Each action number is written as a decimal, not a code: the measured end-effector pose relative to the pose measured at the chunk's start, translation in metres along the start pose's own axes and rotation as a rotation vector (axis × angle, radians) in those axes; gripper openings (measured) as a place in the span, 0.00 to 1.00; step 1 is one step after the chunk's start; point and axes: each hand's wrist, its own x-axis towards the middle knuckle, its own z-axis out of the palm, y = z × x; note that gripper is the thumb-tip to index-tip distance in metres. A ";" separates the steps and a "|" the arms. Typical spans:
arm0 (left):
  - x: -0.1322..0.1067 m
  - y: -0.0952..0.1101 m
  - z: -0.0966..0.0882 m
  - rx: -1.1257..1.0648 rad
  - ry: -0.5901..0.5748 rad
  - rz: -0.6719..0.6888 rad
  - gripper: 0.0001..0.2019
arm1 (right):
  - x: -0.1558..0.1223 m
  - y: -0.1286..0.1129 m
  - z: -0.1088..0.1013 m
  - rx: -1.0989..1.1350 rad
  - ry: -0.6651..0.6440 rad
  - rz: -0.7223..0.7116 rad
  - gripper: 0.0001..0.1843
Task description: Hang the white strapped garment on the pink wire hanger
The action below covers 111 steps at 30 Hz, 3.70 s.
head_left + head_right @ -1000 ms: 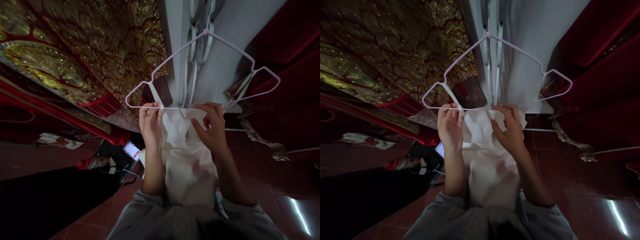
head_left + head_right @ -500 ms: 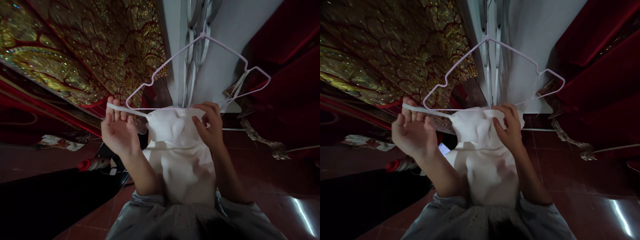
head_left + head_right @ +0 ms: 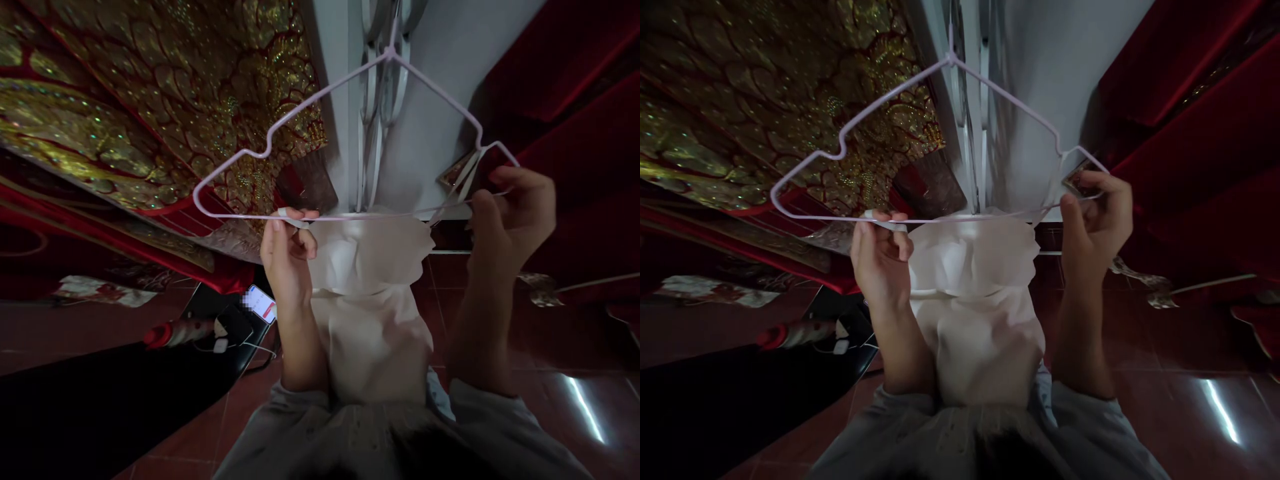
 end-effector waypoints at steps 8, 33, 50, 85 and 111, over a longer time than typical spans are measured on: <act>0.001 -0.011 -0.001 -0.041 -0.091 -0.023 0.19 | 0.027 -0.036 0.006 0.060 -0.338 0.198 0.14; -0.011 -0.020 0.008 -0.134 -0.097 -0.063 0.19 | 0.018 0.051 -0.036 0.259 0.376 -0.280 0.13; 0.053 0.000 -0.069 0.381 0.129 0.649 0.22 | -0.024 -0.022 0.015 -0.006 -0.401 -0.105 0.12; 0.033 -0.004 -0.011 0.008 -0.036 0.062 0.18 | 0.071 0.022 -0.022 -0.079 -0.084 -0.139 0.15; 0.021 -0.014 -0.019 0.102 0.011 0.110 0.18 | -0.066 -0.040 0.050 -0.095 -0.548 -0.047 0.25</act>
